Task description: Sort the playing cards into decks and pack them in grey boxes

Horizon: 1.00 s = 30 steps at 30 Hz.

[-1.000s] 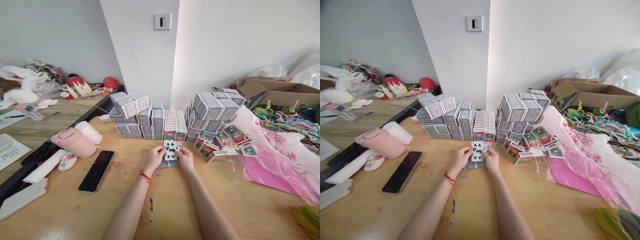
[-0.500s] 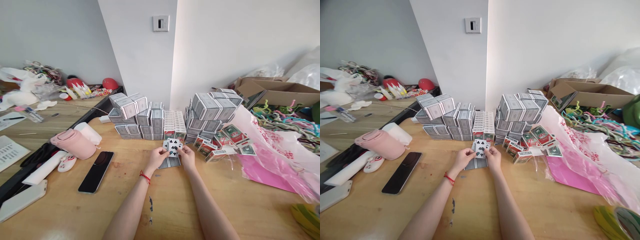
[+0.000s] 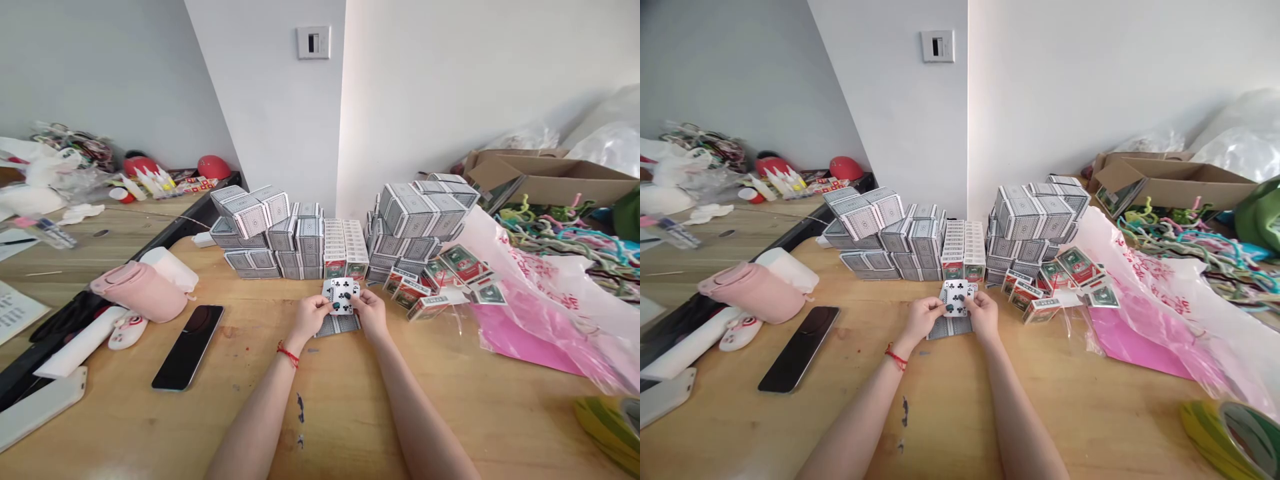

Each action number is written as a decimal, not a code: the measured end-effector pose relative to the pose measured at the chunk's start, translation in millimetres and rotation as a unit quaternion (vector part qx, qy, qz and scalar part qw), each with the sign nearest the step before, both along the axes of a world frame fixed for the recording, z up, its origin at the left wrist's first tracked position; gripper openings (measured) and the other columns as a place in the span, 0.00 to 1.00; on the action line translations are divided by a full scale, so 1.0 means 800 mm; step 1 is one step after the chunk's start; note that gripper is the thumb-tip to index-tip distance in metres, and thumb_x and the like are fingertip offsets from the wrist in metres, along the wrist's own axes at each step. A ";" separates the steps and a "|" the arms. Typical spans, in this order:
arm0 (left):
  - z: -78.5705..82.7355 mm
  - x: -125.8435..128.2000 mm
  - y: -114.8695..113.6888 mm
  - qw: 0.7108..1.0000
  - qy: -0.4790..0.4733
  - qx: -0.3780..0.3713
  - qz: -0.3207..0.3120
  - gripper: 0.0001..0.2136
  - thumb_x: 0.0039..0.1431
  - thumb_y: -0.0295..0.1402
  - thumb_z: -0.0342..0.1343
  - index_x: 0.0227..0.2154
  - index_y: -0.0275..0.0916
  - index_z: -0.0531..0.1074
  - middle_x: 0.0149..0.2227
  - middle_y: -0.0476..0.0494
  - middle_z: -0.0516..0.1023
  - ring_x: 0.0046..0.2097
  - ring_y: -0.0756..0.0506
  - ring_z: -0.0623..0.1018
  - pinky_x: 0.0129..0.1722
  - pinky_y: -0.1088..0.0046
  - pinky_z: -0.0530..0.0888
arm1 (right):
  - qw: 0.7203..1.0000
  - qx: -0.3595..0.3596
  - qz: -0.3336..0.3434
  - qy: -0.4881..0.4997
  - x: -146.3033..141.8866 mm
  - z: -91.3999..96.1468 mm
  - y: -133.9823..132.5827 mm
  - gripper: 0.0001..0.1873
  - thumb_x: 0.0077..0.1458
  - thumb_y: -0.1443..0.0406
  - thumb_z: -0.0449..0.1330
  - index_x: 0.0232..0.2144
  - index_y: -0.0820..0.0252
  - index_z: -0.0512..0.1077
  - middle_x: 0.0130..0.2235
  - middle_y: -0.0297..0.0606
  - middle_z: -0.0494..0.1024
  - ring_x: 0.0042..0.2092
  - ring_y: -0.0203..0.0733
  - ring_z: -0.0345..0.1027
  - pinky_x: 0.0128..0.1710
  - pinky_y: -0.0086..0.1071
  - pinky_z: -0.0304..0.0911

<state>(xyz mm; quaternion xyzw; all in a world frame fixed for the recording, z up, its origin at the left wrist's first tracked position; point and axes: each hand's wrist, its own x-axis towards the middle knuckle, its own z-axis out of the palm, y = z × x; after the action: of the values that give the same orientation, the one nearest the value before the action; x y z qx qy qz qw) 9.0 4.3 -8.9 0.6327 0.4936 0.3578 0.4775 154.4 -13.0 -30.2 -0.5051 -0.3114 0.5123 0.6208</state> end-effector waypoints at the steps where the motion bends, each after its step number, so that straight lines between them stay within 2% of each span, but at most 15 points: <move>1: -0.001 0.000 0.000 1.000 -0.003 0.000 -0.006 0.14 0.46 0.41 0.54 0.17 0.34 0.71 0.18 0.49 0.71 0.21 0.53 0.65 0.22 0.78 0.59 | 1.000 0.000 0.004 0.003 0.000 0.001 0.000 0.18 0.32 0.55 0.66 0.23 0.61 0.69 0.21 0.37 0.75 0.21 0.40 0.67 0.22 0.32 0.61; 6: -0.011 0.002 0.001 0.999 -0.040 0.032 0.010 0.13 0.46 0.41 0.54 0.21 0.35 0.70 0.21 0.49 0.71 0.24 0.52 0.68 0.24 0.78 0.63 | 1.000 0.010 -0.009 0.015 0.000 0.001 0.001 0.18 0.32 0.55 0.66 0.22 0.60 0.68 0.22 0.36 0.75 0.22 0.39 0.67 0.21 0.31 0.61; 11: -0.019 0.002 0.004 0.998 -0.035 0.020 0.049 0.14 0.43 0.43 0.56 0.22 0.35 0.70 0.22 0.48 0.71 0.25 0.50 0.69 0.25 0.78 0.63 | 1.000 0.021 -0.001 -0.008 -0.002 -0.003 0.002 0.17 0.34 0.55 0.66 0.22 0.61 0.68 0.22 0.35 0.75 0.21 0.37 0.64 0.21 0.29 0.59; 17: -0.016 0.003 0.002 0.999 0.004 0.030 0.036 0.14 0.46 0.43 0.53 0.17 0.35 0.69 0.17 0.50 0.68 0.22 0.51 0.66 0.21 0.78 0.60 | 0.999 0.028 0.008 -0.040 -0.002 -0.004 0.002 0.16 0.34 0.55 0.65 0.20 0.60 0.67 0.19 0.32 0.73 0.20 0.34 0.62 0.20 0.27 0.57; 21: -0.015 0.005 0.001 0.999 -0.007 0.031 0.021 0.15 0.48 0.42 0.51 0.17 0.36 0.68 0.17 0.50 0.67 0.22 0.51 0.67 0.22 0.78 0.61 | 0.998 0.021 0.011 -0.052 -0.002 -0.004 0.002 0.16 0.35 0.54 0.64 0.21 0.60 0.67 0.20 0.32 0.73 0.20 0.35 0.63 0.20 0.28 0.57; 26: -0.009 0.004 0.001 0.998 0.012 0.047 0.032 0.15 0.48 0.40 0.52 0.12 0.36 0.63 0.13 0.53 0.59 0.19 0.53 0.59 0.19 0.78 0.55 | 0.999 0.015 0.018 -0.045 0.000 -0.003 0.000 0.15 0.36 0.56 0.65 0.20 0.60 0.67 0.20 0.33 0.74 0.21 0.35 0.63 0.20 0.28 0.58; 30: -0.006 0.003 0.001 0.999 -0.052 -0.014 0.011 0.15 0.46 0.40 0.53 0.12 0.35 0.63 0.14 0.53 0.62 0.20 0.54 0.61 0.20 0.78 0.58 | 0.998 0.002 0.055 0.016 0.003 0.001 -0.001 0.15 0.34 0.58 0.66 0.21 0.61 0.68 0.21 0.33 0.74 0.21 0.35 0.64 0.21 0.28 0.60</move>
<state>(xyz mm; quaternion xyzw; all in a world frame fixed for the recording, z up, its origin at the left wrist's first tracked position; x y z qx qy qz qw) 11.0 4.9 -13.5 0.6009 0.4806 0.3882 0.5073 157.0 -13.6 -29.3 -0.4782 -0.3294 0.5529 0.5976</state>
